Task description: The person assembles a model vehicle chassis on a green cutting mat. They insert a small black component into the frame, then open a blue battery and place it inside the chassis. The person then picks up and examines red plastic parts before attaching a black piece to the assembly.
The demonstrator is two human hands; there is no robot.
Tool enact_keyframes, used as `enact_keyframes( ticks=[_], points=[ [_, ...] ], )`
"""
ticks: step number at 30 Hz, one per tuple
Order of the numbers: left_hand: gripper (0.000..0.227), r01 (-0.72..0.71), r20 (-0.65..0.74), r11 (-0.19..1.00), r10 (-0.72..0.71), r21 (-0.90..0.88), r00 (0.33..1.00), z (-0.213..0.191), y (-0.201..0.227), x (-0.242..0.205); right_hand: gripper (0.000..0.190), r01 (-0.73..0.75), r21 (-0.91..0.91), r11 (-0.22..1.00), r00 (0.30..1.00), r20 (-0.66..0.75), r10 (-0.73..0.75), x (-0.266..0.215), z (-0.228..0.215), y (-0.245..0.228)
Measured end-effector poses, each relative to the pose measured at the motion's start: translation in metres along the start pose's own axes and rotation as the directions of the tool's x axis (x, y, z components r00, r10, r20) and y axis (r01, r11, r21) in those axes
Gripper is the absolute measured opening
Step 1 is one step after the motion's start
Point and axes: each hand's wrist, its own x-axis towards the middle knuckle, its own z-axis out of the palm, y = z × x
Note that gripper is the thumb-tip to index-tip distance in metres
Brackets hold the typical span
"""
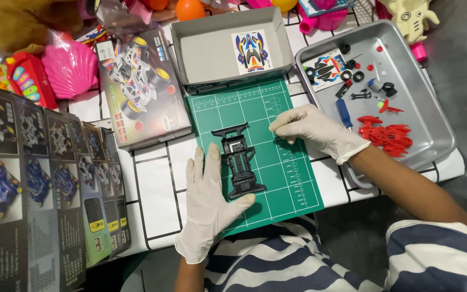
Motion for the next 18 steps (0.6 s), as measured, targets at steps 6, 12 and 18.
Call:
enact_keyframes(
  ticks=[6, 12, 18],
  points=[
    [0.124, 0.016, 0.020, 1.000, -0.016, -0.005, 1.000, 0.002, -0.001, -0.001, 0.019, -0.072, -0.054, 0.996, 0.994, -0.088, 0.067, -0.002, 0.011, -0.004],
    [0.134, 0.032, 0.026, 0.999, -0.033, 0.012, 0.999, 0.012, -0.011, -0.002, 0.031, 0.039, 0.048, 0.998, 0.985, -0.169, -0.030, -0.001, 0.022, 0.003],
    [0.144, 0.044, 0.018, 0.997, -0.045, 0.059, 0.999, 0.016, -0.008, 0.001, 0.025, 0.025, -0.105, 0.994, 0.991, -0.129, -0.038, -0.001, 0.038, -0.001]
  ],
)
